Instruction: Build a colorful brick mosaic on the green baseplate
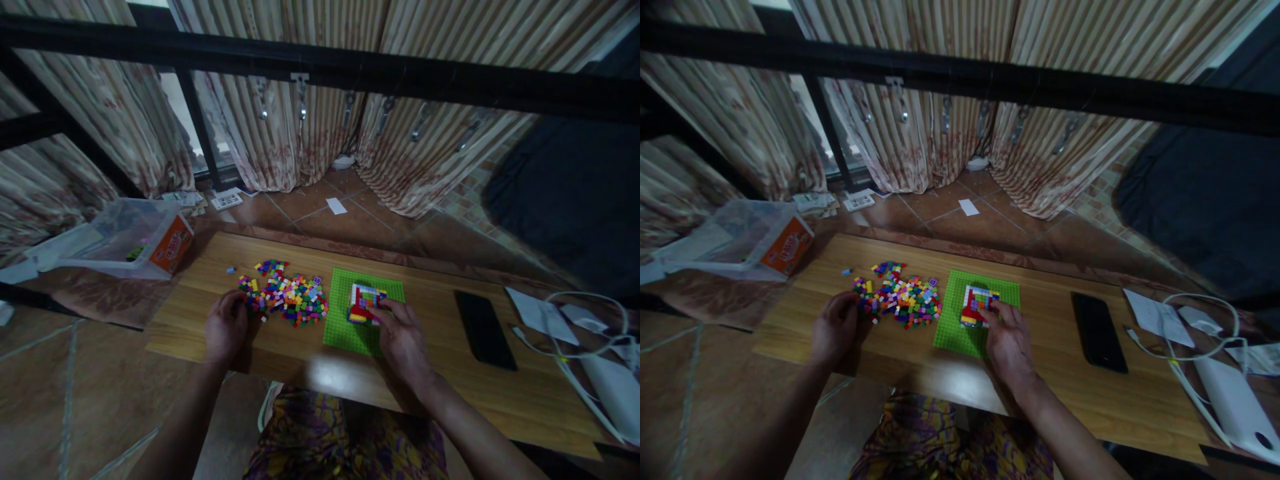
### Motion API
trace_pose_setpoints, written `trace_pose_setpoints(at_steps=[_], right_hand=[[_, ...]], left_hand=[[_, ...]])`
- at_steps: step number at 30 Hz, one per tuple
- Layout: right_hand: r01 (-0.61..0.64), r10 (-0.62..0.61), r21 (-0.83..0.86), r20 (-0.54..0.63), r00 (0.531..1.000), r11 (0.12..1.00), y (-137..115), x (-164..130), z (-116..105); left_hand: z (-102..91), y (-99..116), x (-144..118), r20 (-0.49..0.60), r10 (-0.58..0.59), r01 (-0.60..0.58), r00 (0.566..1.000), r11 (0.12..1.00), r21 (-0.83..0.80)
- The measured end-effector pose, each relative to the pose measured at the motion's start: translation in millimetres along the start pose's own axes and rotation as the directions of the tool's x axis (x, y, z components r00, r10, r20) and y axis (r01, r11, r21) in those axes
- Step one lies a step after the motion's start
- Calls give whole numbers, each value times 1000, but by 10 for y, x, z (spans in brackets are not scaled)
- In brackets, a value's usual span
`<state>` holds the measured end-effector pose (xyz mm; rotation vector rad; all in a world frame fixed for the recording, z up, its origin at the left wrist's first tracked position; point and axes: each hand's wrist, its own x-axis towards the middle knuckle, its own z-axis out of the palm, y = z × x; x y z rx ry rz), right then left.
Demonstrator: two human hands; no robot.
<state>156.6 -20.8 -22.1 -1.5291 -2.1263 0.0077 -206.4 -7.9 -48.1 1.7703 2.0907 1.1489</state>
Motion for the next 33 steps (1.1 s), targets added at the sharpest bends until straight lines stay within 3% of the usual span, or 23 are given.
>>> trace_pose_setpoints(at_steps=[7, 11, 16, 21, 33], right_hand=[[76, -76, 1, 25, 997, 997, -397, 312, -41], [126, -131, 36, 177, 976, 991, -627, 694, 239], [105, -103, 13, 319, 942, 994, -628, 1031, 622], [79, -98, 66, 359, 928, 995, -570, 1048, 711], [97, -109, 50, 432, 895, 994, -660, 1028, 600]], left_hand=[[2, 13, -18, -5, -15, 14, 1000, 1000, -23], [7, -1, -23, -2, -8, 7, 1000, 1000, -20], [28, -40, -34, -5, -8, 8, 1000, 1000, -17], [38, -48, -46, -9, -10, 9, 1000, 999, -35], [37, -52, -44, -14, 11, -12, 1000, 999, -31]])
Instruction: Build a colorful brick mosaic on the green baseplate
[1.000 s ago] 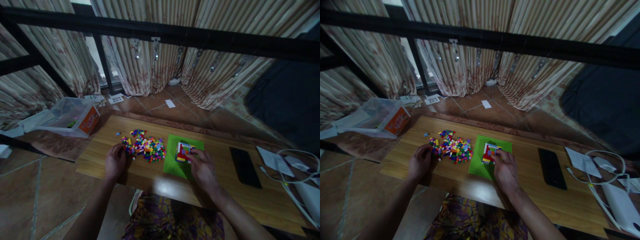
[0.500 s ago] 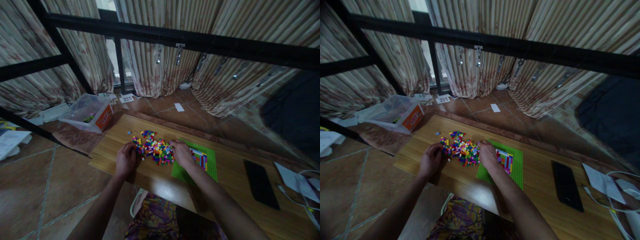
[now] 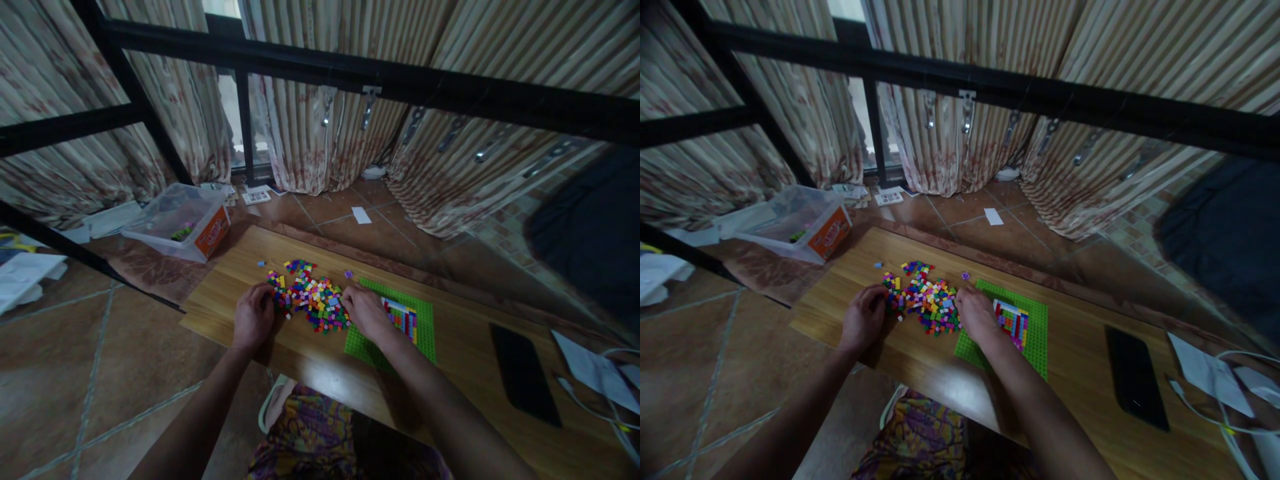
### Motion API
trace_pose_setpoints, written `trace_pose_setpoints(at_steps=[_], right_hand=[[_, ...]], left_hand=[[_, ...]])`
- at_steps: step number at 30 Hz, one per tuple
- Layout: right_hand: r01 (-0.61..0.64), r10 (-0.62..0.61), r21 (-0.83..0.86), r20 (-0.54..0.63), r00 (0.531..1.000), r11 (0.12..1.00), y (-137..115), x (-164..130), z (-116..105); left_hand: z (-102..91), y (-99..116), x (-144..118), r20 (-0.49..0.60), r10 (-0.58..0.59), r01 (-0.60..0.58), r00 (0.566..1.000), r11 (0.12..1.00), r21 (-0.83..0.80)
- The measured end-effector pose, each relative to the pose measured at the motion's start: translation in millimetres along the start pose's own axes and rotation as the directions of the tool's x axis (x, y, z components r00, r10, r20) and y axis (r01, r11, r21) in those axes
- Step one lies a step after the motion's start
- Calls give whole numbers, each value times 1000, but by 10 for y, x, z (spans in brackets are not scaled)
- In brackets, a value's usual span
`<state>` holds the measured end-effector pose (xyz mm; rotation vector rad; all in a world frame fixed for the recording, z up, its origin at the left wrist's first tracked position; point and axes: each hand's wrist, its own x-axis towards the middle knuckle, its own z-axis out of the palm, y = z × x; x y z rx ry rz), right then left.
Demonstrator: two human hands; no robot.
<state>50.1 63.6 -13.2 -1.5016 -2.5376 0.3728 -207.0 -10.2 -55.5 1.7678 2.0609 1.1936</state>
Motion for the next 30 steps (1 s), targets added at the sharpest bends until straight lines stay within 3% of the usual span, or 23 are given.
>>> trace_pose_setpoints(at_steps=[4, 12, 18, 20, 23, 26, 30], right_hand=[[1, -2, 19, 11, 1000, 1000, -6, -42, -30], [-151, 151, -9, 28, 988, 989, -126, 42, -39], [-188, 188, -4, 21, 982, 982, -228, 55, -91], [-165, 167, 65, -37, 985, 984, -292, -50, -190], [-98, 155, 308, -165, 974, 946, -397, -336, -320], [-123, 231, 558, -127, 965, 821, -422, -694, -318], [-151, 322, 659, -146, 936, 737, -191, -1072, -213]], left_hand=[[-2, -5, 0, -2, 2, -2, 1000, 1000, 11], [-6, 5, 8, -9, 11, -11, 1000, 1000, 12], [-20, 18, 15, -2, 8, -8, 1000, 1000, 22], [-25, 21, 17, 1, 8, -8, 1000, 1000, 23], [-29, 26, 20, 3, 5, -5, 1000, 1000, 22], [-32, 30, 25, 3, 3, -3, 1000, 1000, 17], [-33, 32, 33, 4, 3, -3, 1000, 1000, 11]])
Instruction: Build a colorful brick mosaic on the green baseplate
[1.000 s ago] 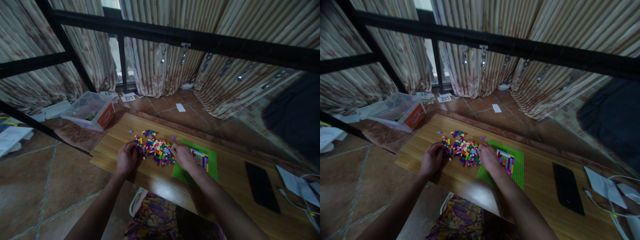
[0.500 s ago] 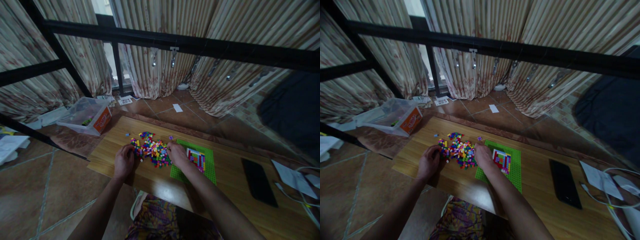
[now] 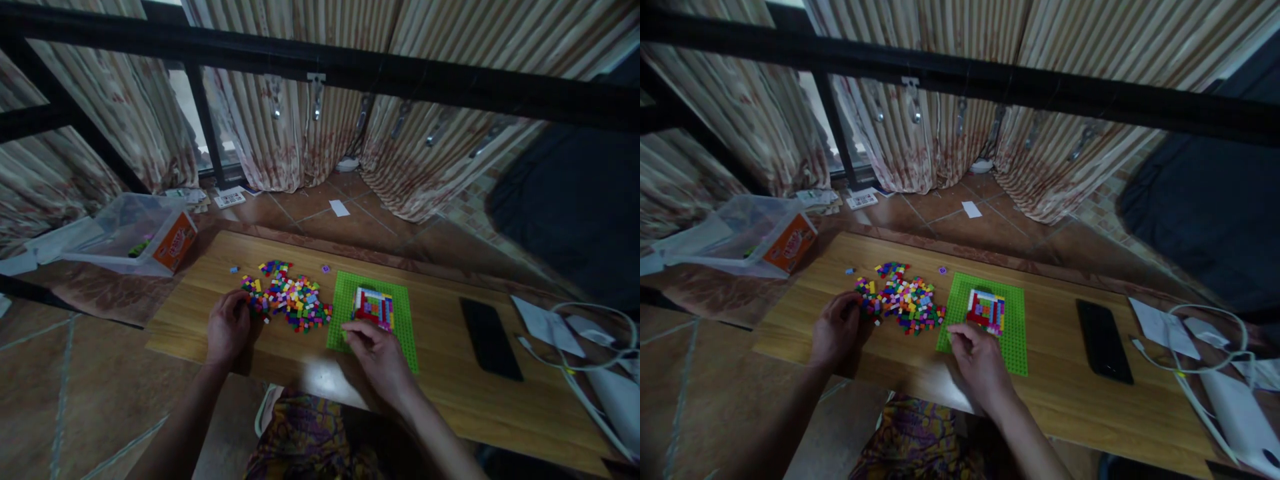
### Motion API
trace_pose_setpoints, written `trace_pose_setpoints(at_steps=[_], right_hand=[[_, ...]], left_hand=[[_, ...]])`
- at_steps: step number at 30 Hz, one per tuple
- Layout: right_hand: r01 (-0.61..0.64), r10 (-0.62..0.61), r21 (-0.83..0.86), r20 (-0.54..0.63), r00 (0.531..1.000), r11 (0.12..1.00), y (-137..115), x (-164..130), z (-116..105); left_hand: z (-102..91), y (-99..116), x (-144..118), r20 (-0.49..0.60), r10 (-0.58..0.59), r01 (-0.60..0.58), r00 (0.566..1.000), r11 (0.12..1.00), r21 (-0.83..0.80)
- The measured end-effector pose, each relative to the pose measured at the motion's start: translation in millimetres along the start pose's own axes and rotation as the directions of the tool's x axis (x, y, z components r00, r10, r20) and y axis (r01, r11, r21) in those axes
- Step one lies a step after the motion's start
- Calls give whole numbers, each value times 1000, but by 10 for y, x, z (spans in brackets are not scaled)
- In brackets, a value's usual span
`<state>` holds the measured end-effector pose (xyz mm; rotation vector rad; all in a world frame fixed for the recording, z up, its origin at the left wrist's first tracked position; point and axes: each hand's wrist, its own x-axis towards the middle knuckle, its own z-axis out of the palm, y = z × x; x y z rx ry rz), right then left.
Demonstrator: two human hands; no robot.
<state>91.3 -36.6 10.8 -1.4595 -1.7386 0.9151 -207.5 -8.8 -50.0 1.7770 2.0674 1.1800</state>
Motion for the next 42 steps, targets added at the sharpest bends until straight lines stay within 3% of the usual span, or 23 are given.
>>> trace_pose_setpoints(at_steps=[4, 8, 14, 18, 42], right_hand=[[-24, 21, -16, -144, 989, 1000, 256, 27, -317], [29, -54, -177, -140, 989, 984, 328, 229, -516], [187, -194, -334, 13, 981, 924, 432, 390, -459], [227, -218, -381, 68, 974, 896, 469, 403, -457], [265, -235, -448, 123, 964, 854, 337, 454, -468]], left_hand=[[6, -12, 4, -3, 3, -3, 1000, 1000, 14], [12, -22, 9, -8, 6, -6, 1000, 1000, 16], [16, -9, 13, -14, 11, -11, 1000, 1000, 4], [11, -1, 10, -14, 20, -20, 1000, 1000, 9], [7, -6, 5, 0, 0, 0, 1000, 1000, 24]])
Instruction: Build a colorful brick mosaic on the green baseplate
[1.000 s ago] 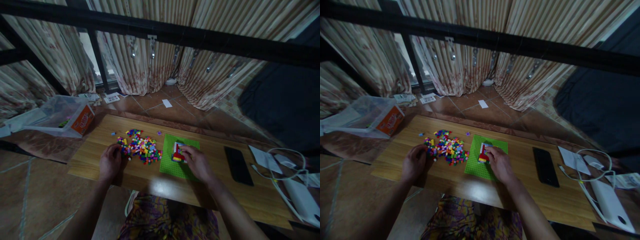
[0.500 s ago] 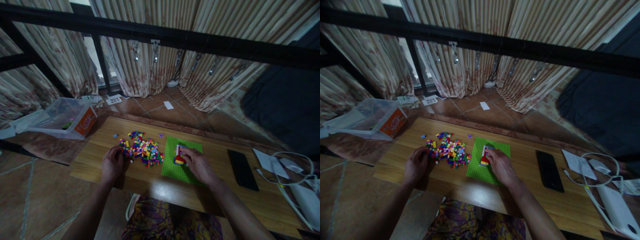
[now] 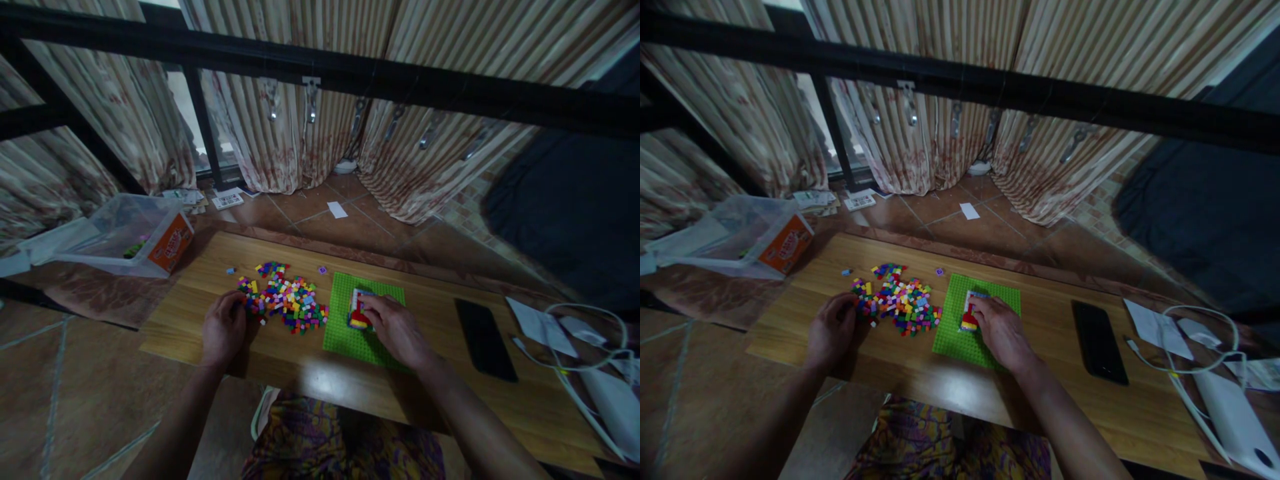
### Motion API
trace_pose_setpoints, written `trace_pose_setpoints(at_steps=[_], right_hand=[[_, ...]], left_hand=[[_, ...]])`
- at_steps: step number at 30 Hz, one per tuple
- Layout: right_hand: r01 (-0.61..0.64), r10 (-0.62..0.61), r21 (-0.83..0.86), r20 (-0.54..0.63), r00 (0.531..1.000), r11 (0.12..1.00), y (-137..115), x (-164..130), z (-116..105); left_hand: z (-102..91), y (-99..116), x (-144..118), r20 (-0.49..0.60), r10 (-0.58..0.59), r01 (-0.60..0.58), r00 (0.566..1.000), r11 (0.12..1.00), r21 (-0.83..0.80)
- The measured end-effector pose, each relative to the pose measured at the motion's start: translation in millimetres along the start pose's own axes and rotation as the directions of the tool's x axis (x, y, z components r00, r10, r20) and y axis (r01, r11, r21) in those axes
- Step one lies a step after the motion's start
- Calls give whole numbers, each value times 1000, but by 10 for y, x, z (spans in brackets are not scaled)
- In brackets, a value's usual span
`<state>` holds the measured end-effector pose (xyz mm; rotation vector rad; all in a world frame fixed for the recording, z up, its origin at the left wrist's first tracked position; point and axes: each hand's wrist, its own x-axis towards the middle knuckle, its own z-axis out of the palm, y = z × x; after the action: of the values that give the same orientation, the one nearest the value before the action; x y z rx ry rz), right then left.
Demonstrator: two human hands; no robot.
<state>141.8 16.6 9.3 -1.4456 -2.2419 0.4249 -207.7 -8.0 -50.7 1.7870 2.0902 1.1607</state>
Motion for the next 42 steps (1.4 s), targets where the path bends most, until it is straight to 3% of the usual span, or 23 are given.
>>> trace_pose_setpoints(at_steps=[9, 12, 16, 21, 26, 32, 37, 42], right_hand=[[-44, 47, 94, -30, 998, 995, 15, -20, 32], [-122, 136, 214, -53, 989, 969, 50, -39, 57], [-255, 320, 419, -92, 943, 871, 104, -60, 78], [-264, 361, 506, -102, 927, 821, 138, -88, 100], [-249, 311, 414, -90, 946, 876, 163, -104, 146], [-131, 157, 247, -89, 984, 960, 123, -87, 89], [16, -16, 61, 5, 1000, 998, 62, -15, -17], [75, -74, -6, 85, 994, 997, 35, 47, -75]], left_hand=[[-14, 22, 2, 2, -13, 13, 1000, 1000, -7], [-15, 25, 2, 4, -9, 9, 1000, 1000, -9], [-2, 7, 0, -3, 0, 0, 1000, 1000, -15], [6, -5, 0, -6, -9, 9, 1000, 1000, -23], [6, -1, 0, -9, 2, -2, 1000, 1000, -14], [9, -5, -5, -7, -9, 9, 1000, 1000, -11], [7, -3, -2, 2, -11, 11, 1000, 1000, -5], [1, 17, -2, 2, -21, 21, 1000, 1000, -19]])
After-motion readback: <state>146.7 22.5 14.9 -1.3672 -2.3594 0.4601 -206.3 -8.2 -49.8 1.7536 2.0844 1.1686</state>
